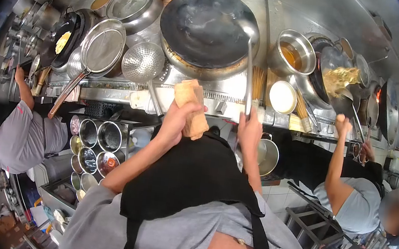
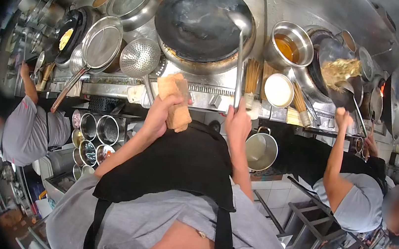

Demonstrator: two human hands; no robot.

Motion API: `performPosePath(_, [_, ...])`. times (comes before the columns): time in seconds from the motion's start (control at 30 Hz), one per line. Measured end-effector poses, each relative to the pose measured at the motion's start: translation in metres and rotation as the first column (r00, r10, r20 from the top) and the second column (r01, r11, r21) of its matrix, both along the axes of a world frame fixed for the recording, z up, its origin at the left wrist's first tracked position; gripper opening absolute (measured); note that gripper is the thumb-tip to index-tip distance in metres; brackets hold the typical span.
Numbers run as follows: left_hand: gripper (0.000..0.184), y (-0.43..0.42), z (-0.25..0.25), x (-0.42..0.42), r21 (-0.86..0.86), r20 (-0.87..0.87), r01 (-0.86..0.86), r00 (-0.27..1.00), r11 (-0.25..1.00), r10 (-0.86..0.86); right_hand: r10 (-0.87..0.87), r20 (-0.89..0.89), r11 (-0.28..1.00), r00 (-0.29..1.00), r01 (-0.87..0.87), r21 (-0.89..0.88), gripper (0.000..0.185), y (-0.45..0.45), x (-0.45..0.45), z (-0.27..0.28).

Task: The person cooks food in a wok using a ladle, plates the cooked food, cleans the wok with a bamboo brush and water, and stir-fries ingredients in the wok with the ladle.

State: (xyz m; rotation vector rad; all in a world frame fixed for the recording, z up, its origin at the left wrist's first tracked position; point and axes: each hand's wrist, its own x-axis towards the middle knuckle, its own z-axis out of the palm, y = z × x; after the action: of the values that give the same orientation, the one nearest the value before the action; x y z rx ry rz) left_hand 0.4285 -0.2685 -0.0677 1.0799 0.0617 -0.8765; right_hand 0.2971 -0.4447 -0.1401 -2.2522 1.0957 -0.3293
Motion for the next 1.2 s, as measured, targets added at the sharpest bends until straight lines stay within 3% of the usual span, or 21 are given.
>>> performPosePath(0.03, [0.044, 0.002, 0.001, -0.002, 0.003, 0.009, 0.009, 1.0, 1.0, -0.009, -0.002, -0.001, 1.0, 1.0, 0.002, 0.008, 0.043, -0.013, 0.005, -0.005])
performPosePath(0.1, [0.044, 0.005, 0.0, -0.004, 0.032, 0.024, -0.012, 1.0, 0.999, 0.011, 0.02, 0.092, 0.986, 0.996, -0.005, -0.166, 0.045, -0.041, 0.018, -0.013])
performPosePath(0.23, [0.042, 0.018, 0.007, -0.006, 0.026, -0.024, -0.073, 0.997, 0.997, 0.074, 0.059, 0.195, 0.998, 0.979, -0.063, 0.013, 0.042, -0.054, 0.019, 0.018])
performPosePath(0.3, [0.041, 0.029, 0.014, -0.016, 0.027, -0.053, -0.107, 0.993, 0.994, 0.108, 0.038, 0.322, 0.893, 0.946, -0.177, 0.413, 0.041, -0.051, 0.009, 0.024])
performPosePath(0.33, [0.04, 0.034, 0.019, -0.018, 0.025, -0.085, -0.131, 0.988, 0.991, 0.132, -0.01, 0.31, 0.754, 0.951, -0.197, 0.626, 0.041, -0.049, 0.002, 0.044])
performPosePath(0.47, [0.038, 0.041, 0.025, -0.014, 0.058, 0.015, -0.246, 0.969, 0.967, 0.246, 0.109, 0.129, 0.855, 0.986, -0.159, 0.494, 0.04, -0.068, -0.028, 0.036])
performPosePath(0.5, [0.038, 0.038, 0.017, -0.006, 0.057, 0.016, -0.252, 0.968, 0.966, 0.251, 0.165, 0.091, 0.904, 0.982, -0.188, 0.383, 0.039, -0.078, -0.032, 0.024])
performPosePath(0.53, [0.038, 0.033, 0.005, 0.004, 0.087, -0.042, -0.225, 0.972, 0.97, 0.23, 0.214, 0.047, 0.939, 0.976, -0.219, 0.266, 0.039, -0.085, -0.034, 0.016])
performPosePath(0.57, [0.039, 0.028, -0.011, 0.016, 0.112, -0.101, -0.197, 0.973, 0.974, 0.209, 0.219, 0.047, 0.939, 0.975, -0.224, 0.261, 0.039, -0.094, -0.029, 0.016])
performPosePath(0.63, [0.044, 0.009, -0.059, 0.048, 0.141, -0.055, -0.17, 0.982, 0.975, 0.179, 0.306, -0.048, 0.95, 0.951, -0.302, 0.077, 0.037, -0.114, -0.002, 0.016])
performPosePath(0.7, [0.048, -0.023, -0.089, 0.089, 0.104, -0.197, -0.147, 0.966, 0.984, 0.166, 0.278, -0.103, 0.96, 0.955, -0.279, 0.005, 0.036, -0.125, 0.043, -0.003])
performPosePath(0.77, [0.058, -0.056, -0.128, 0.125, 0.057, -0.189, -0.073, 0.979, 0.996, 0.083, 0.29, -0.086, 0.949, 0.953, -0.298, -0.099, 0.037, -0.13, 0.094, -0.034])
performPosePath(0.83, [0.06, -0.092, -0.177, 0.158, 0.272, -0.143, -0.075, 0.983, 0.959, 0.118, 0.305, -0.064, 0.952, 0.95, -0.305, 0.01, 0.035, -0.11, 0.138, -0.033])
performPosePath(0.87, [0.053, -0.11, -0.197, 0.164, 0.167, -0.206, -0.256, 0.935, 0.952, 0.288, 0.324, -0.022, 0.943, 0.946, -0.321, 0.083, 0.034, -0.1, 0.157, -0.044])
performPosePath(0.9, [0.053, -0.124, -0.209, 0.168, 0.158, -0.204, -0.254, 0.937, 0.954, 0.284, 0.34, 0.014, 0.928, 0.94, -0.338, 0.159, 0.034, -0.09, 0.169, -0.054])
performPosePath(0.97, [0.044, -0.141, -0.225, 0.174, 0.361, -0.049, -0.523, 0.816, 0.772, 0.576, 0.286, 0.037, 0.883, 0.958, -0.278, 0.379, 0.034, -0.053, 0.167, -0.026])
performPosePath(1.03, [0.044, -0.13, -0.218, 0.166, 0.38, 0.025, -0.533, 0.823, 0.756, 0.568, 0.31, 0.021, 0.868, 0.95, -0.292, 0.402, 0.034, -0.04, 0.148, -0.027])
performPosePath(1.1, [0.043, -0.119, -0.218, 0.164, 0.366, 0.303, -0.589, 0.807, 0.72, 0.507, 0.441, 0.082, 0.844, 0.894, -0.444, 0.3, 0.034, -0.041, 0.112, -0.035])
performPosePath(1.2, [0.043, -0.079, -0.145, 0.144, 0.329, 0.339, -0.551, 0.827, 0.767, 0.448, 0.501, -0.061, 0.824, 0.863, -0.455, 0.338, 0.039, -0.055, 0.043, 0.004])
